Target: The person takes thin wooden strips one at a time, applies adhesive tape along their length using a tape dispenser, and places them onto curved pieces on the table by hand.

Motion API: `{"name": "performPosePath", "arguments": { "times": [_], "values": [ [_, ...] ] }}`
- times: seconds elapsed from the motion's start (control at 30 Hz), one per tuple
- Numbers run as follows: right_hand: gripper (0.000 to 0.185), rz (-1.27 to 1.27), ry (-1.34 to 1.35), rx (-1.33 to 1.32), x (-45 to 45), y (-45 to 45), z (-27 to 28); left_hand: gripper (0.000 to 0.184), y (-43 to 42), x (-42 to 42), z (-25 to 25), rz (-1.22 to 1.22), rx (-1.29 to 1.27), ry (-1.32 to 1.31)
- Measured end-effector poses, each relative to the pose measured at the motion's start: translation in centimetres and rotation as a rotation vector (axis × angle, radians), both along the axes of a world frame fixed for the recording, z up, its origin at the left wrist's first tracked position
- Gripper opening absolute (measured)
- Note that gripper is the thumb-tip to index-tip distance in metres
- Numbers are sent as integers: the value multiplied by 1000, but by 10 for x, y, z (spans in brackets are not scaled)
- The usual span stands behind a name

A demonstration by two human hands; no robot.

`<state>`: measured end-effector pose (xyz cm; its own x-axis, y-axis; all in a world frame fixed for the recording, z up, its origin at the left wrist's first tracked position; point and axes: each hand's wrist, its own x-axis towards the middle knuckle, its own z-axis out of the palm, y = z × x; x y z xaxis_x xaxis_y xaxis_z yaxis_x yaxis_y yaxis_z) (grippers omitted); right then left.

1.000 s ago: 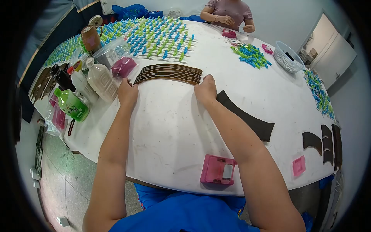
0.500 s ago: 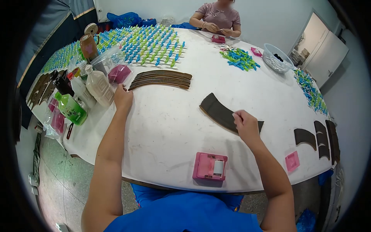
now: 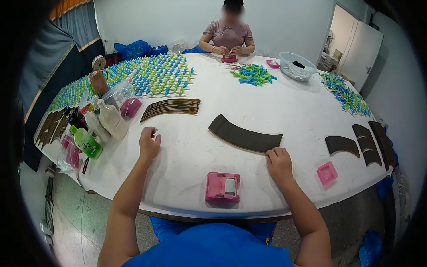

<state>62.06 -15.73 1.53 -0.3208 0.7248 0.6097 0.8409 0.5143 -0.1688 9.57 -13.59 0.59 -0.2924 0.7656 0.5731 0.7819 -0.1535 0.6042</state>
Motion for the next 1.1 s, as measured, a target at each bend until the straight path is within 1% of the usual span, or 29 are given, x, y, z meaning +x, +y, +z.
{"name": "performPosePath", "arguments": {
  "times": [0.07,0.1,0.2,0.3,0.37,0.43,0.5,0.53,0.6,0.63,0.67,0.7,0.73,0.77,0.8,0.83,0.9,0.93,0.97,1.03,1.07,1.1],
  "values": [
    [11,-26,-40,33,0,3,0,23,-17,22,9,-97,-50,-20],
    [11,-25,-35,35,-1,4,0,23,-23,30,13,-95,-48,-16],
    [10,-36,-31,17,0,5,0,22,-38,52,24,-197,-92,0],
    [9,-26,-83,3,2,9,-4,19,-49,73,39,-255,-98,-17],
    [9,-69,-96,-19,2,9,-2,17,-53,86,47,-278,-107,-15],
    [9,-70,-108,-34,4,10,2,15,-54,100,51,-302,-116,-17],
    [10,-72,-120,-46,2,12,11,12,-54,117,57,-393,-76,38],
    [8,-57,-136,-46,-2,10,20,9,-58,131,67,-419,-86,10],
    [6,-40,-157,-54,-14,2,41,12,-59,152,79,-502,64,177],
    [5,36,-137,-64,-24,-4,56,14,-60,166,87,-562,98,225],
    [5,112,-117,-76,-35,-11,69,14,-61,181,94,-582,153,264],
    [5,111,-121,-87,-45,-18,79,15,-63,197,98,-602,207,301],
    [6,200,-43,-102,-55,-25,88,13,-65,212,98,-618,254,273],
    [7,288,37,-118,-65,-32,98,13,-68,218,101,-620,245,265],
    [10,341,95,-101,-71,-39,107,10,-71,222,105,-673,144,315],
    [10,337,94,-121,-74,-45,112,8,-75,224,108,-729,39,362],
    [13,376,224,-156,-74,-53,114,5,-80,220,110,-689,15,378],
    [13,344,277,-237,-73,-56,112,4,-80,216,110,-683,44,431],
    [13,332,275,-264,-71,-58,111,4,-82,212,112,-688,45,482],
    [12,388,211,-369,-68,-60,107,5,-88,203,120,-701,24,592],
    [9,394,192,-384,-68,-60,101,5,-89,201,124,-709,11,580],
    [9,390,191,-400,-69,-61,97,5,-91,198,127,-715,17,647]
  ]
}}
